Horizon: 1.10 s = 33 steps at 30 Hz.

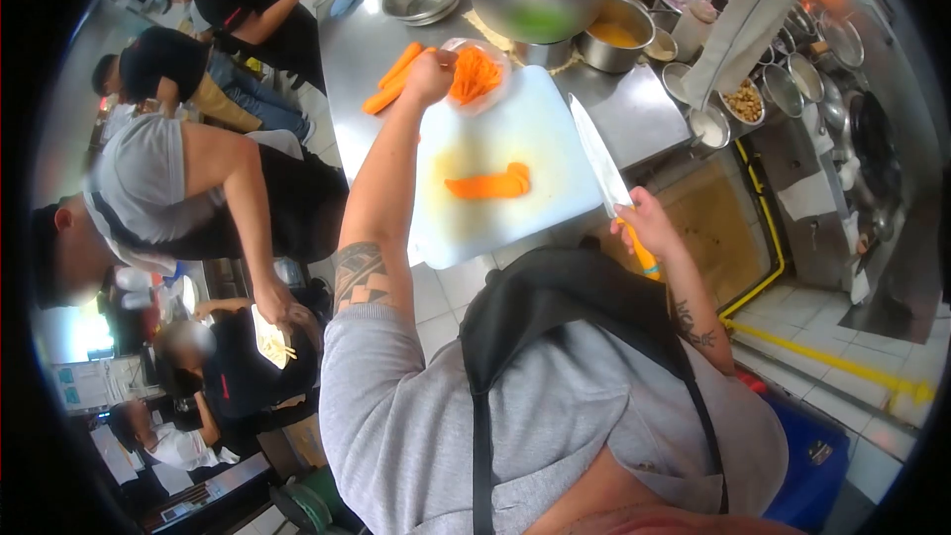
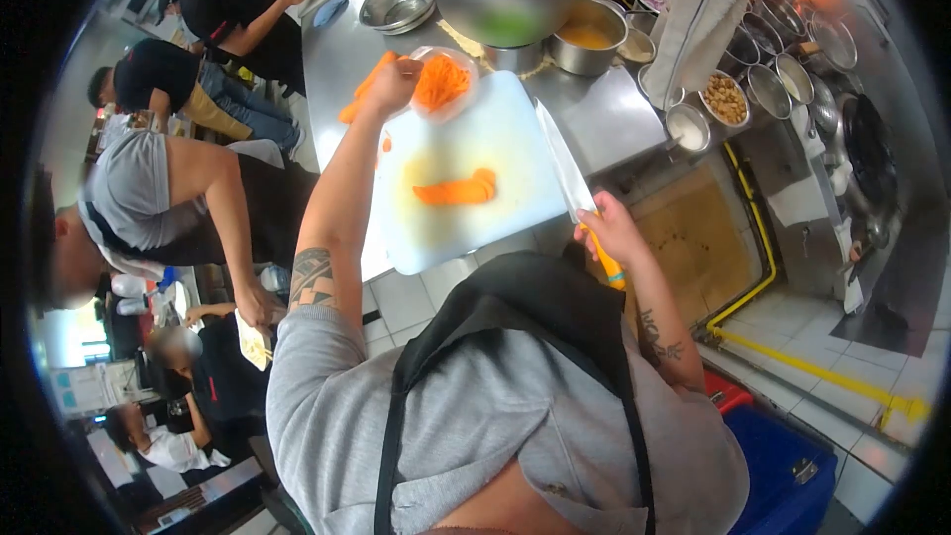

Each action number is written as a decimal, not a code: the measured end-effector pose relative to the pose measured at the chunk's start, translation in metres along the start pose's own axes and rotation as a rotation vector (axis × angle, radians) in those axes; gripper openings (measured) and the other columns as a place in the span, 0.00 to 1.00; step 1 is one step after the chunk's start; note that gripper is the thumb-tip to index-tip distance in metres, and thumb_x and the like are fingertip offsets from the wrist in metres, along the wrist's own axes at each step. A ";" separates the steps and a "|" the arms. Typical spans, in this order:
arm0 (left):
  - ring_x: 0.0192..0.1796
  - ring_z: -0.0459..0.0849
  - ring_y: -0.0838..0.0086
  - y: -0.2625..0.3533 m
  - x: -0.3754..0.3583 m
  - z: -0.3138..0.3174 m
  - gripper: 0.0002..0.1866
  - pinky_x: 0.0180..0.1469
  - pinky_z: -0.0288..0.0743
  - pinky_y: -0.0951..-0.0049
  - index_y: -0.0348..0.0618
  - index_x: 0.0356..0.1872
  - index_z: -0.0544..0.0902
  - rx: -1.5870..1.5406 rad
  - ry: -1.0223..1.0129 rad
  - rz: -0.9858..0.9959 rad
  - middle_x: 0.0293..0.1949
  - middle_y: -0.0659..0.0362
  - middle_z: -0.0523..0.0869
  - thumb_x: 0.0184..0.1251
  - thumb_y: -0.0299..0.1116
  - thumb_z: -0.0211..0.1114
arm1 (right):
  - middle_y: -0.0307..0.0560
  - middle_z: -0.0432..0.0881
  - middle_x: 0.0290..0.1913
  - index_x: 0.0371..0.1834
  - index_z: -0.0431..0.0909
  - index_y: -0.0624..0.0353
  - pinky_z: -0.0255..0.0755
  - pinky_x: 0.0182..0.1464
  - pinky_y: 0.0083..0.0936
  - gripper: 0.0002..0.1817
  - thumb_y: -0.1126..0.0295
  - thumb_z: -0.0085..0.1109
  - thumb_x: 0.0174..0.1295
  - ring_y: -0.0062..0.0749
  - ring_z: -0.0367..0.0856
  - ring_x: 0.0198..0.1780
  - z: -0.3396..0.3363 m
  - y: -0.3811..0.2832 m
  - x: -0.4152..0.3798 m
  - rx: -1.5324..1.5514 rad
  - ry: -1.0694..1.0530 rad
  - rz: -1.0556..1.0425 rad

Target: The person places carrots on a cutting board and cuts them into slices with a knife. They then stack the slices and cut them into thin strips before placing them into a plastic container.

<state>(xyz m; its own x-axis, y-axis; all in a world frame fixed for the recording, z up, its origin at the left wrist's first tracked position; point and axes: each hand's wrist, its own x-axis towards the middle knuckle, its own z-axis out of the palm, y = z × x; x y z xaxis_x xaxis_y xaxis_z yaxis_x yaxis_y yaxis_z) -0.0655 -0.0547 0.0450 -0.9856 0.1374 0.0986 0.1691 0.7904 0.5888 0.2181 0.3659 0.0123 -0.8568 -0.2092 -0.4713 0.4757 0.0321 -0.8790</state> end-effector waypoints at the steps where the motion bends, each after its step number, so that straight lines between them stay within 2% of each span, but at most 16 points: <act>1: 0.54 0.93 0.60 -0.003 -0.006 0.006 0.16 0.58 0.84 0.64 0.33 0.59 0.88 -0.033 0.033 0.005 0.51 0.46 0.94 0.74 0.28 0.66 | 0.48 0.85 0.31 0.49 0.68 0.57 0.72 0.19 0.24 0.11 0.65 0.59 0.80 0.21 0.75 0.18 -0.001 0.002 0.001 -0.012 -0.009 0.001; 4: 0.48 0.94 0.58 0.008 -0.040 0.017 0.14 0.56 0.85 0.62 0.34 0.53 0.89 -0.125 0.122 0.003 0.46 0.47 0.95 0.74 0.31 0.68 | 0.47 0.85 0.31 0.49 0.67 0.58 0.71 0.20 0.24 0.11 0.65 0.59 0.80 0.21 0.75 0.18 -0.001 0.007 0.005 -0.106 -0.047 0.006; 6: 0.48 0.93 0.56 0.026 -0.082 0.030 0.12 0.55 0.85 0.62 0.34 0.49 0.89 -0.078 0.001 0.091 0.45 0.47 0.94 0.73 0.31 0.69 | 0.46 0.84 0.31 0.49 0.67 0.58 0.71 0.20 0.25 0.11 0.66 0.59 0.79 0.21 0.75 0.19 0.002 0.005 0.009 -0.231 -0.059 0.007; 7: 0.51 0.91 0.51 0.018 -0.104 0.050 0.15 0.58 0.84 0.59 0.38 0.51 0.89 -0.078 0.010 0.182 0.49 0.44 0.92 0.68 0.36 0.71 | 0.46 0.84 0.31 0.49 0.67 0.59 0.70 0.20 0.25 0.11 0.66 0.59 0.79 0.21 0.75 0.19 0.007 0.000 0.008 -0.315 -0.057 0.009; 8: 0.59 0.88 0.49 0.023 -0.130 0.061 0.24 0.63 0.81 0.55 0.40 0.58 0.87 0.035 -0.035 0.254 0.56 0.44 0.90 0.65 0.42 0.74 | 0.45 0.84 0.31 0.49 0.67 0.59 0.70 0.20 0.25 0.12 0.66 0.60 0.79 0.21 0.75 0.19 0.012 -0.003 0.008 -0.400 -0.055 0.012; 9: 0.67 0.82 0.50 0.025 -0.154 0.075 0.31 0.71 0.73 0.50 0.42 0.64 0.84 0.115 -0.023 0.344 0.64 0.46 0.86 0.63 0.48 0.75 | 0.45 0.84 0.31 0.51 0.67 0.59 0.70 0.20 0.26 0.12 0.66 0.60 0.78 0.22 0.75 0.19 0.015 0.002 0.010 -0.428 -0.054 -0.010; 12: 0.71 0.78 0.51 0.066 -0.204 0.096 0.38 0.74 0.68 0.48 0.42 0.69 0.81 0.210 0.031 0.289 0.66 0.47 0.84 0.61 0.51 0.78 | 0.43 0.84 0.31 0.54 0.68 0.61 0.70 0.21 0.26 0.14 0.66 0.61 0.77 0.23 0.75 0.20 0.023 0.009 0.021 -0.466 -0.056 -0.030; 15: 0.67 0.78 0.54 0.071 -0.208 0.117 0.35 0.73 0.64 0.48 0.45 0.65 0.84 0.261 0.020 0.186 0.62 0.51 0.84 0.60 0.54 0.77 | 0.43 0.84 0.30 0.57 0.69 0.62 0.70 0.21 0.26 0.16 0.65 0.62 0.77 0.24 0.75 0.20 0.031 0.000 0.027 -0.436 -0.074 0.024; 18: 0.64 0.80 0.56 0.055 -0.199 0.130 0.31 0.70 0.65 0.49 0.46 0.61 0.87 0.249 -0.073 0.125 0.58 0.54 0.85 0.61 0.53 0.77 | 0.44 0.84 0.30 0.59 0.69 0.62 0.70 0.21 0.26 0.17 0.65 0.62 0.77 0.23 0.75 0.19 0.033 -0.001 0.031 -0.456 -0.087 0.013; 19: 0.63 0.80 0.57 0.049 -0.198 0.131 0.26 0.68 0.66 0.49 0.46 0.57 0.89 0.224 -0.061 0.143 0.57 0.55 0.86 0.63 0.51 0.76 | 0.43 0.84 0.30 0.59 0.69 0.62 0.69 0.20 0.25 0.17 0.65 0.62 0.77 0.21 0.74 0.19 0.034 -0.002 0.031 -0.461 -0.079 0.014; 20: 0.64 0.79 0.57 0.044 -0.198 0.133 0.27 0.69 0.66 0.49 0.46 0.59 0.88 0.203 -0.073 0.138 0.58 0.55 0.85 0.64 0.51 0.76 | 0.43 0.84 0.30 0.59 0.69 0.62 0.68 0.19 0.24 0.17 0.65 0.62 0.77 0.20 0.73 0.19 0.035 -0.002 0.031 -0.464 -0.071 0.013; 22: 0.67 0.78 0.56 0.043 -0.198 0.129 0.29 0.71 0.65 0.48 0.47 0.62 0.87 0.165 -0.100 0.133 0.61 0.54 0.84 0.64 0.51 0.76 | 0.49 0.86 0.35 0.59 0.70 0.62 0.74 0.26 0.30 0.18 0.64 0.63 0.76 0.29 0.80 0.24 0.037 -0.004 0.029 -0.498 -0.072 0.060; 23: 0.69 0.77 0.56 0.045 -0.202 0.127 0.31 0.72 0.65 0.48 0.47 0.65 0.85 0.183 -0.044 0.151 0.64 0.54 0.83 0.65 0.52 0.76 | 0.52 0.87 0.37 0.59 0.71 0.63 0.78 0.29 0.33 0.19 0.63 0.63 0.75 0.34 0.83 0.27 0.037 -0.004 0.029 -0.513 -0.070 0.083; 26: 0.74 0.74 0.55 0.049 -0.214 0.123 0.36 0.74 0.63 0.45 0.49 0.72 0.80 0.273 0.069 0.192 0.71 0.52 0.79 0.67 0.55 0.74 | 0.64 0.88 0.46 0.59 0.73 0.64 0.82 0.48 0.45 0.22 0.59 0.65 0.73 0.55 0.89 0.45 0.028 0.026 0.036 -0.755 0.015 -0.160; 29: 0.76 0.72 0.53 0.035 -0.225 0.121 0.40 0.75 0.62 0.43 0.50 0.78 0.76 0.369 0.067 0.186 0.76 0.52 0.76 0.69 0.59 0.72 | 0.71 0.86 0.54 0.60 0.75 0.64 0.76 0.62 0.51 0.24 0.58 0.65 0.71 0.69 0.82 0.60 0.028 0.024 0.030 -0.761 0.020 -0.114; 33: 0.74 0.73 0.51 0.027 -0.222 0.126 0.41 0.73 0.64 0.43 0.51 0.79 0.75 0.371 0.072 0.148 0.78 0.52 0.75 0.71 0.62 0.68 | 0.71 0.86 0.54 0.60 0.75 0.63 0.78 0.59 0.50 0.23 0.58 0.64 0.72 0.68 0.84 0.58 0.028 0.028 0.029 -0.778 0.029 -0.142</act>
<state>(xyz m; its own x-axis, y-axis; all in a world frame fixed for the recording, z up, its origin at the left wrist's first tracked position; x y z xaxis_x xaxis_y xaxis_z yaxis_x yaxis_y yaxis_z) 0.1585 0.0113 -0.0627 -0.9460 0.2340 0.2244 0.2858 0.9288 0.2359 0.2122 0.3330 -0.0241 -0.9088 -0.2372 -0.3431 0.0948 0.6835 -0.7238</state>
